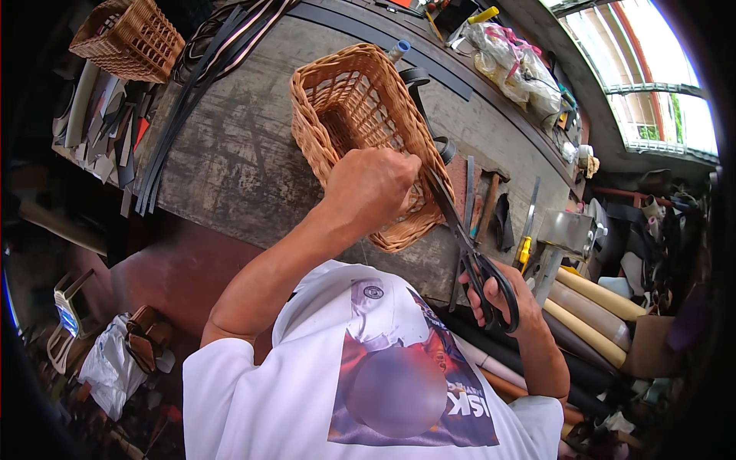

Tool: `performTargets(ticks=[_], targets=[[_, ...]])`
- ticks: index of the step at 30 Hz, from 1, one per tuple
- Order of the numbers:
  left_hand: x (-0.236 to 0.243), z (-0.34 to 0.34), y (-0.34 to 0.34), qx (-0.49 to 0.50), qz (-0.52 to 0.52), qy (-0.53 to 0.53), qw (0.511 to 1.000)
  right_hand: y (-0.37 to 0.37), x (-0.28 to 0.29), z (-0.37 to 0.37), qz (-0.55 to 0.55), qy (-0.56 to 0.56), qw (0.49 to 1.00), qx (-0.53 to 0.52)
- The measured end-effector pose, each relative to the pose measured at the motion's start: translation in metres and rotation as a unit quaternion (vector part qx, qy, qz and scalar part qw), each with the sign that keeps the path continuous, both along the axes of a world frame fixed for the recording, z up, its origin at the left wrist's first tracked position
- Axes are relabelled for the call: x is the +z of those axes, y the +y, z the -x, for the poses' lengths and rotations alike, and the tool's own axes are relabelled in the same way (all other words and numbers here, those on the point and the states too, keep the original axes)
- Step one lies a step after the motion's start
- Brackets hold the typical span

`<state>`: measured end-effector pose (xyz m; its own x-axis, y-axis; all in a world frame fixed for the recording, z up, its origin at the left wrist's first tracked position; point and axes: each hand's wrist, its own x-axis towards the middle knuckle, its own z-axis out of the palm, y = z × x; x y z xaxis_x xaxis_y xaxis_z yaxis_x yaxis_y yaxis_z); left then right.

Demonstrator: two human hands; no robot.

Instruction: Attaching and sewing leather or nylon straps onto a wicker basket in a workshop.

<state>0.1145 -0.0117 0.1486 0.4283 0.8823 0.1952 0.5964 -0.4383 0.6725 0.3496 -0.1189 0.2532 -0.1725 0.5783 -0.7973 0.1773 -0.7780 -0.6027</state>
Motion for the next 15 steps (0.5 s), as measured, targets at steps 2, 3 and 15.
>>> performTargets(ticks=[2, 3, 15], targets=[[0.003, 0.001, 0.001, -0.012, 0.014, 0.018, 1.0, 0.002, 0.0, 0.006, -0.001, -0.016, 1.0, -0.007], [0.003, 0.001, 0.001, -0.012, 0.016, 0.015, 1.0, 0.002, 0.0, 0.009, -0.013, -0.042, 0.999, 0.0], [0.007, 0.0, 0.004, -0.04, 0.03, 0.029, 0.998, 0.002, -0.003, 0.022, -0.014, -0.082, 0.995, -0.051]])
